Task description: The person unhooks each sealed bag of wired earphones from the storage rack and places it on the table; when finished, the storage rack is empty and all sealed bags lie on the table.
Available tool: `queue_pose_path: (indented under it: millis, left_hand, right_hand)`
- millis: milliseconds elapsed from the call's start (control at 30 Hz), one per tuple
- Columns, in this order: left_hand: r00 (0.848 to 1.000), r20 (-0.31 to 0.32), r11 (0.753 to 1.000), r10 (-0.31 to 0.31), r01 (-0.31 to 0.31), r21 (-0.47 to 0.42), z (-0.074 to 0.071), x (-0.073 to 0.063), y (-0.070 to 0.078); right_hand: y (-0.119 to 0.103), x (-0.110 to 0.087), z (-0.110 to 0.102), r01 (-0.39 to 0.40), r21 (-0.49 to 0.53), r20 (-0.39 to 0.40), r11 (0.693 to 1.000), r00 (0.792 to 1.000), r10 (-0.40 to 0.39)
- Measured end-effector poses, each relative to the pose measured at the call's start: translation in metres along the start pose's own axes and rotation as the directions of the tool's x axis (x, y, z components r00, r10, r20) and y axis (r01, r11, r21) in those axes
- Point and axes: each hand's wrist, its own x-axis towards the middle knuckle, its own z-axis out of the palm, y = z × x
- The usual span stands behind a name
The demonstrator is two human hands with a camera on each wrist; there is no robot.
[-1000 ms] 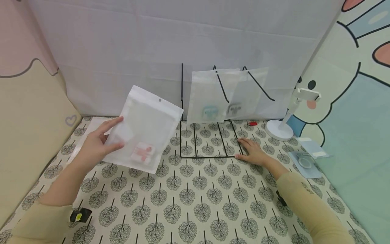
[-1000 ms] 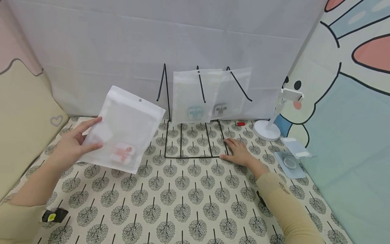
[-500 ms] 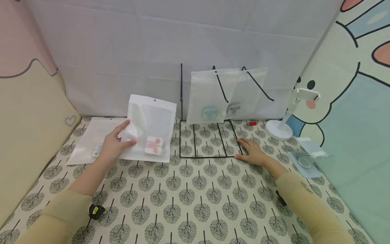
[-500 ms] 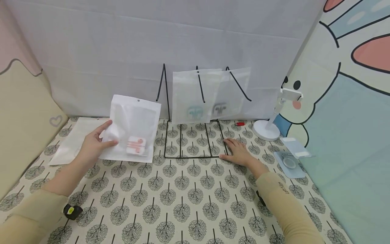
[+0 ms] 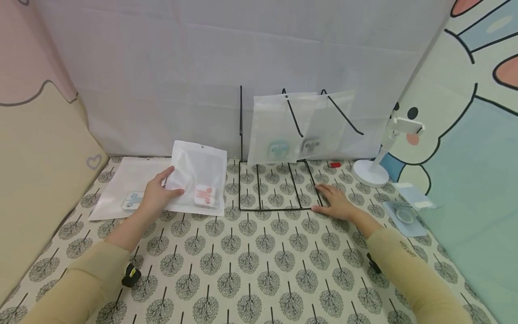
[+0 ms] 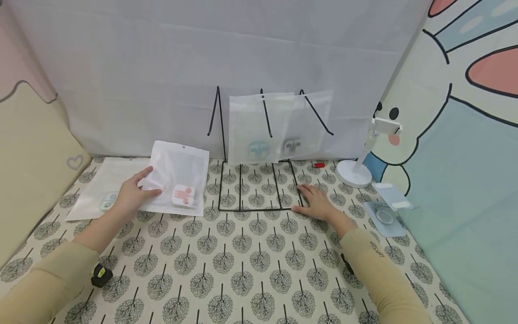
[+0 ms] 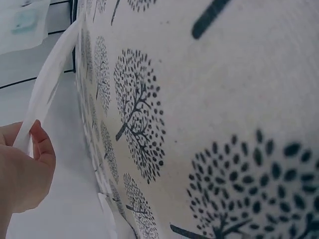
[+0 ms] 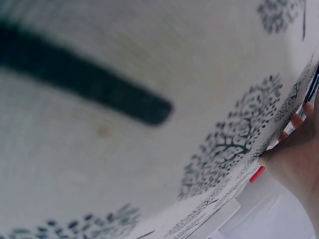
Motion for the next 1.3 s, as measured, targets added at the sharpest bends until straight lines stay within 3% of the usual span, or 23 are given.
queue_pose_path:
  millis: [100,233,500,667,933,1167,1300]
  left_hand:
    - [0.998,0.037,0.994,0.050,-0.054,0.097,-0.001,0.003,-0.003]
    - [0.982,0.116,0.949,0.146,-0.173,0.263,-0.007,0.009,-0.007]
    - [0.937,0.262,0.864,0.231,-0.321,0.387,-0.024,0.021,-0.013]
    - [0.920,0.339,0.801,0.198,-0.351,0.485,-0.030,0.028,-0.019]
    - [0.916,0.382,0.718,0.124,-0.348,0.603,-0.032,0.034,-0.034]
    - [0.925,0.369,0.714,0.093,-0.321,0.623,-0.029,0.035,-0.036]
    - [0.923,0.377,0.696,0.077,-0.321,0.642,-0.029,0.034,-0.032]
  right_hand:
    - [0.000,0.000,0.001,0.002,0.001,-0.001,1.000,1.000,-0.002]
    - [0.001,0.000,0.000,0.000,0.002,-0.004,1.000,1.000,0.000]
    - [0.005,0.002,0.001,-0.008,-0.004,0.008,1.000,1.000,0.008]
    - [0.004,0.001,0.000,-0.012,-0.001,0.014,1.000,1.000,0.012]
    - [0.001,0.002,0.000,0.002,-0.006,-0.003,1.000,1.000,-0.002]
    - [0.002,0.002,0.001,-0.003,-0.008,0.000,1.000,1.000,0.003]
    - [0.001,0.001,0.000,-0.007,-0.006,0.006,1.000,1.000,0.007]
